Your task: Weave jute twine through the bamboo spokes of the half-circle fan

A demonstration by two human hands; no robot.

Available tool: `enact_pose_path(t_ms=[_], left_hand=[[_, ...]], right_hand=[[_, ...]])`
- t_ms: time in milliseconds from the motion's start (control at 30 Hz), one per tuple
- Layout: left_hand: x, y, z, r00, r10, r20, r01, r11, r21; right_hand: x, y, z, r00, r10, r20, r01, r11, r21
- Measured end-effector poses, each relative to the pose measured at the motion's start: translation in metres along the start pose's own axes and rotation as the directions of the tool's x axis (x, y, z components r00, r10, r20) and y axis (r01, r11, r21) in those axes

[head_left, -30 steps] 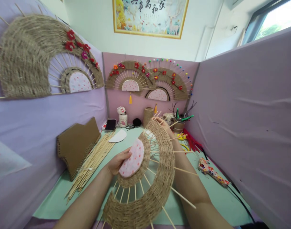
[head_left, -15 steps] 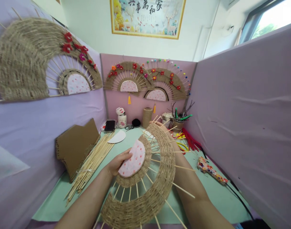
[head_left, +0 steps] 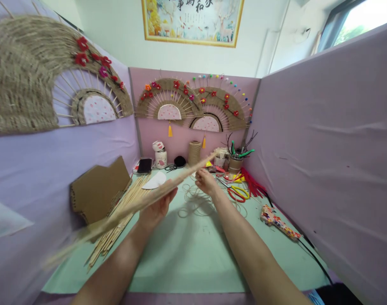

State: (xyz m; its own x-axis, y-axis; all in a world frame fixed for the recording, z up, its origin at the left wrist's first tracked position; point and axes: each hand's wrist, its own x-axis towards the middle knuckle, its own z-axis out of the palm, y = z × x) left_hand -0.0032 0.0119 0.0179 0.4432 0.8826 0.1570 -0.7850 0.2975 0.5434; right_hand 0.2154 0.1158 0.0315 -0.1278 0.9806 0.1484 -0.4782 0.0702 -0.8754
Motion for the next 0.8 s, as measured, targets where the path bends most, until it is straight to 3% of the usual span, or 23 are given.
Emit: enact_pose_path(t_ms=[67, 167, 300, 400, 500, 567, 667, 800], left_hand=[[0.002, 0.003, -0.003, 1.000, 0.019, 0.010, -0.019, 0.998, -0.054], [0.010, 0.006, 0.000, 0.992, 0.065, -0.110, -0.072, 0.995, -0.064], [0.025, 0.005, 0.010, 0.913, 0.196, -0.357, -0.133, 0.972, 0.192], [0.035, 0.002, 0.017, 0.882, 0.337, -0.329, -0.206, 0.904, 0.374], [0.046, -0.004, 0.025, 0.852, 0.419, -0.314, -0.273, 0.868, 0.415], [0.055, -0.013, 0.030, 0.872, 0.374, -0.317, -0.248, 0.894, 0.372], [0.066, -0.031, 0.033, 0.951, 0.197, -0.240, -0.127, 0.952, 0.278], [0.068, -0.045, 0.027, 0.976, 0.129, -0.177, -0.090, 0.973, 0.213]], right_hand=[[-0.005, 0.009, 0.001, 1.000, 0.020, 0.005, -0.020, 0.999, 0.040], [-0.014, 0.019, 0.002, 0.999, 0.033, -0.015, -0.031, 0.996, 0.089], [-0.029, 0.018, 0.000, 0.997, 0.031, -0.072, -0.021, 0.991, 0.134], [-0.042, 0.012, -0.004, 0.994, 0.029, -0.109, -0.011, 0.987, 0.162], [-0.054, 0.007, -0.005, 0.991, 0.014, -0.132, 0.010, 0.984, 0.179], [-0.061, 0.007, -0.004, 0.990, 0.000, -0.141, 0.025, 0.984, 0.178], [-0.069, 0.014, -0.001, 0.987, -0.017, -0.159, 0.045, 0.983, 0.178], [-0.074, 0.023, -0.001, 0.985, -0.009, -0.172, 0.039, 0.984, 0.173]])
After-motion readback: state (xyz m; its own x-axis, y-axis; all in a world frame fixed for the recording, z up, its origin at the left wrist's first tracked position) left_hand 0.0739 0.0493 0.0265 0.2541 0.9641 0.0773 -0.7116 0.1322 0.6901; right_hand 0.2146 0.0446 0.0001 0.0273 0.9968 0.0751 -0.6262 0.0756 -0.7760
